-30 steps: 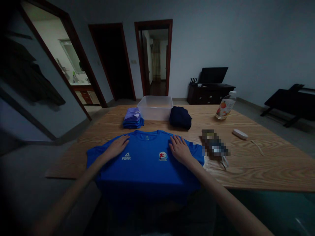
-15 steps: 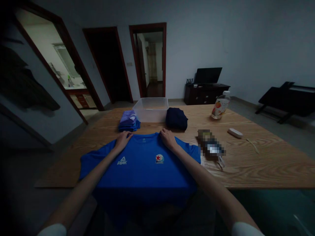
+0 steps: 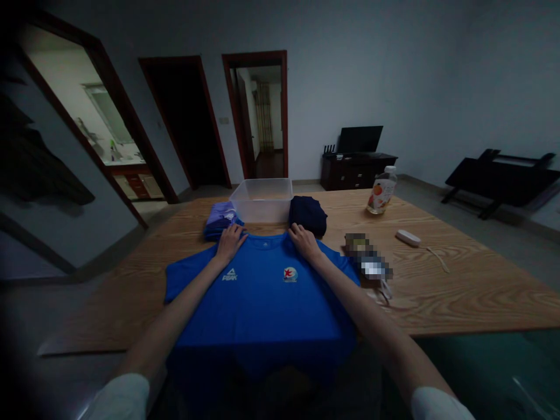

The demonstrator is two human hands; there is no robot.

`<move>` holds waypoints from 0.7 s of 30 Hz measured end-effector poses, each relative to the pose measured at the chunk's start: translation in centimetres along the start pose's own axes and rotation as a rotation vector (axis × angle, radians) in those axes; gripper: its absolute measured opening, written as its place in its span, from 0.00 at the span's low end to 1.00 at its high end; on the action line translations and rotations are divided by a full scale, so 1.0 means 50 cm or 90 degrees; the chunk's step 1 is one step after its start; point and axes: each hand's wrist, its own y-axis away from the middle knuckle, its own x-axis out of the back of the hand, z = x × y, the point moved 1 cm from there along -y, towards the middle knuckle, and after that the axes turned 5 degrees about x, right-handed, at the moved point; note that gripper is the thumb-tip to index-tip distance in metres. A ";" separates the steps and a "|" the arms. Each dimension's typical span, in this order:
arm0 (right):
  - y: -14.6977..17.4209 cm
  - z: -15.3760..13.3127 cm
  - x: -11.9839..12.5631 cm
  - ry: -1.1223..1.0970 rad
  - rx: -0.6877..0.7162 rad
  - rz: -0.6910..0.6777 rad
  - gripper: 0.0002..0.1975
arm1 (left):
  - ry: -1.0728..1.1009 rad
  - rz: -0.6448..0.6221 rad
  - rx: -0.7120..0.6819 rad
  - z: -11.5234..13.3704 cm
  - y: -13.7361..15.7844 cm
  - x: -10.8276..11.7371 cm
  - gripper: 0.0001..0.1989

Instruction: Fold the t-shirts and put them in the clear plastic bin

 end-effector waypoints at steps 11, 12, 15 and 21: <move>0.319 -0.016 -0.043 -0.035 -0.120 -0.011 0.36 | -0.092 -0.090 0.183 -0.259 0.302 0.070 0.32; 0.335 -0.002 -0.053 -0.046 -0.136 -0.010 0.37 | -0.112 -0.100 0.202 -0.286 0.321 0.071 0.32; 0.345 0.034 -0.076 -0.078 -0.129 -0.020 0.34 | -0.142 -0.123 0.245 -0.342 0.341 0.076 0.31; 0.289 0.050 -0.074 -0.054 -0.038 -0.063 0.27 | -0.156 -0.170 0.264 -0.413 0.317 0.074 0.32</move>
